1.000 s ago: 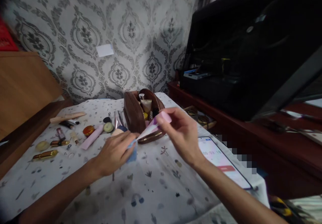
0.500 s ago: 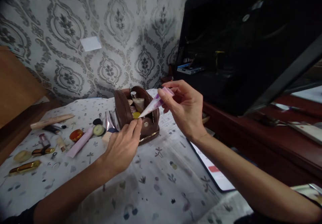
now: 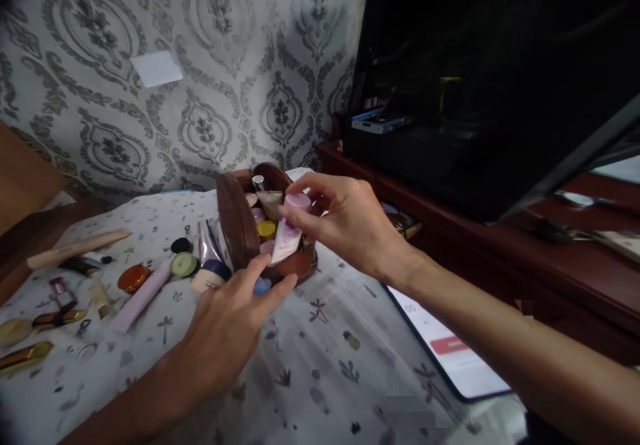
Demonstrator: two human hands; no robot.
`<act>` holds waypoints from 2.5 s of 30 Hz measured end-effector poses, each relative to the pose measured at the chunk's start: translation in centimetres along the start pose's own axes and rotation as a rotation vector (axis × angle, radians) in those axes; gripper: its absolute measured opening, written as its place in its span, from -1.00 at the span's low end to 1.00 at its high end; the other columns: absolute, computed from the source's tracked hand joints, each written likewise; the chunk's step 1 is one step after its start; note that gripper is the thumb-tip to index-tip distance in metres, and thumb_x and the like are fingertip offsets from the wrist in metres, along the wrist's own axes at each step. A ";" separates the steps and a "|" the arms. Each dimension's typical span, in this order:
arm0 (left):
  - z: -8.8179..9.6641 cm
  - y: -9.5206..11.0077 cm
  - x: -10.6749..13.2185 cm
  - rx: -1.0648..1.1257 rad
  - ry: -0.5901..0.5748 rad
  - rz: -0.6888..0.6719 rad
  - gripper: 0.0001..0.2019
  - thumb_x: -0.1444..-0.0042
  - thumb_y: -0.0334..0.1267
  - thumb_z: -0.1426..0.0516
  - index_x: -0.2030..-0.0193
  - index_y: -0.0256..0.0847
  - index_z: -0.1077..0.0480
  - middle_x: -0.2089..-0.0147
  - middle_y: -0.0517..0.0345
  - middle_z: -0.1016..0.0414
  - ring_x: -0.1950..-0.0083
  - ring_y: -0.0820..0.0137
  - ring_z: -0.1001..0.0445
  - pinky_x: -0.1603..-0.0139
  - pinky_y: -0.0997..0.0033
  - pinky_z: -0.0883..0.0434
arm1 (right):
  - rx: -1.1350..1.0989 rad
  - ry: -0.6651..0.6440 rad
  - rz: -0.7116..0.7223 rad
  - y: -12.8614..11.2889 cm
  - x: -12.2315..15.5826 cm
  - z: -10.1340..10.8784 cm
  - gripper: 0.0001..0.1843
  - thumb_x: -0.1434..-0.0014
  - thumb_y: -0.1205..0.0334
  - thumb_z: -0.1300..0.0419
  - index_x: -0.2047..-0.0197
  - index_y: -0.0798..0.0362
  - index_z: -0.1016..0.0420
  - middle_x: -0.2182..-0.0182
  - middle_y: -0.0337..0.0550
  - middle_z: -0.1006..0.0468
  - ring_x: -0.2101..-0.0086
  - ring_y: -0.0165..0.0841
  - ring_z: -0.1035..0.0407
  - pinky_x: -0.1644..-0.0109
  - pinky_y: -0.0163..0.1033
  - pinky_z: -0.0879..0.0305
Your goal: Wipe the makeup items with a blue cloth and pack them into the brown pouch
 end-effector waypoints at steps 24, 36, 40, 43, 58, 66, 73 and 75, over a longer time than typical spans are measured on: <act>0.3 -0.6 0.0 0.128 0.044 0.023 -0.40 -0.18 -0.47 -0.06 -0.32 0.12 -0.21 -0.40 -0.03 -0.15 -0.04 0.15 -0.51 0.25 0.19 -0.57 | 0.386 -0.195 0.097 2.5 2.2 -4.3 -0.72 -0.29 0.03 -0.17 0.16 -0.02 -0.65 0.39 -0.18 -0.55 0.50 -0.44 -0.33 0.42 -0.32 -0.16; 1.8 -1.0 1.5 0.268 0.183 0.016 -0.50 -0.27 -0.50 0.09 -0.31 -0.11 -0.20 -0.43 -0.16 -0.11 -0.18 0.16 -0.47 0.05 0.14 -0.58 | 0.395 -0.128 0.108 2.6 3.5 -4.0 -0.68 -0.28 0.13 -0.18 -0.06 -0.04 -0.56 0.17 -0.13 -0.68 0.44 -0.37 -0.48 0.35 -0.28 -0.33; 1.6 -1.4 3.7 0.283 0.219 0.010 -0.63 -0.31 -0.43 0.08 -0.22 -0.20 -0.26 -0.24 -0.16 -0.33 0.03 0.28 -0.56 0.10 0.20 -0.59 | 0.346 0.010 0.123 1.5 4.1 -2.5 -0.64 -0.25 0.07 -0.21 -0.06 0.01 -0.56 0.32 -0.12 -0.66 0.54 -0.37 -0.41 0.43 -0.25 -0.32; -0.1 -2.4 5.5 0.286 0.147 0.045 -0.68 -0.33 -0.39 0.07 -0.16 -0.21 -0.30 -0.08 -0.07 -0.42 0.02 0.27 -0.54 0.14 0.27 -0.58 | 0.255 0.097 0.183 -0.5 5.3 -2.1 -0.69 -0.26 0.05 -0.20 0.01 -0.01 -0.57 0.42 -0.16 -0.60 0.51 -0.34 -0.42 0.41 -0.24 -0.36; -4.2 -13.2 11.8 0.490 0.391 0.518 -0.54 -0.27 -0.40 0.07 -0.30 -0.22 -0.23 -0.17 -0.09 -0.39 -0.24 0.24 -0.38 -0.25 0.13 -0.37 | 0.133 -0.172 0.122 -1.0 7.1 -21.9 -0.45 -0.32 0.28 0.05 -0.35 0.19 -0.18 -0.32 0.33 -0.18 -0.28 0.02 -0.19 -0.31 0.15 -0.23; -5.6 -14.0 12.2 0.738 0.444 0.501 -0.58 -0.09 -0.45 0.03 -0.06 -0.19 -0.43 -0.09 0.02 -0.50 -0.16 0.27 -0.43 -0.26 0.19 -0.32 | -0.036 -0.057 0.172 -0.7 7.3 -21.1 -0.47 -0.28 0.22 -0.05 -0.31 0.03 -0.19 -0.09 0.15 -0.41 -0.13 -0.02 -0.30 -0.20 0.21 -0.31; -6.3 -16.0 13.1 1.020 0.456 0.712 -0.84 -0.02 -0.31 -0.02 0.35 -0.23 -0.43 0.33 0.16 -0.48 0.32 0.39 -0.40 0.29 0.46 -0.32 | -0.149 -0.100 0.067 0.4 7.1 -20.9 -0.59 -0.25 0.16 -0.13 -0.15 0.04 -0.32 0.01 0.08 -0.42 -0.01 -0.10 -0.39 -0.11 0.07 -0.38; -6.2 -15.9 13.1 1.044 0.454 0.700 -0.85 0.00 -0.30 -0.03 0.36 -0.23 -0.42 0.37 0.19 -0.44 0.36 0.41 -0.35 0.34 0.47 -0.28 | -0.170 -0.173 0.057 0.3 7.3 -21.6 -0.58 -0.27 0.13 -0.11 -0.17 0.06 -0.29 -0.02 0.09 -0.43 -0.01 -0.12 -0.40 -0.12 0.06 -0.38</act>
Point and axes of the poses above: each hand's wrist, its own x-axis away from the middle knuckle, its own z-axis out of the back of the hand, y = z × x, the point moved 9 cm from there along -x, towards the middle knuckle
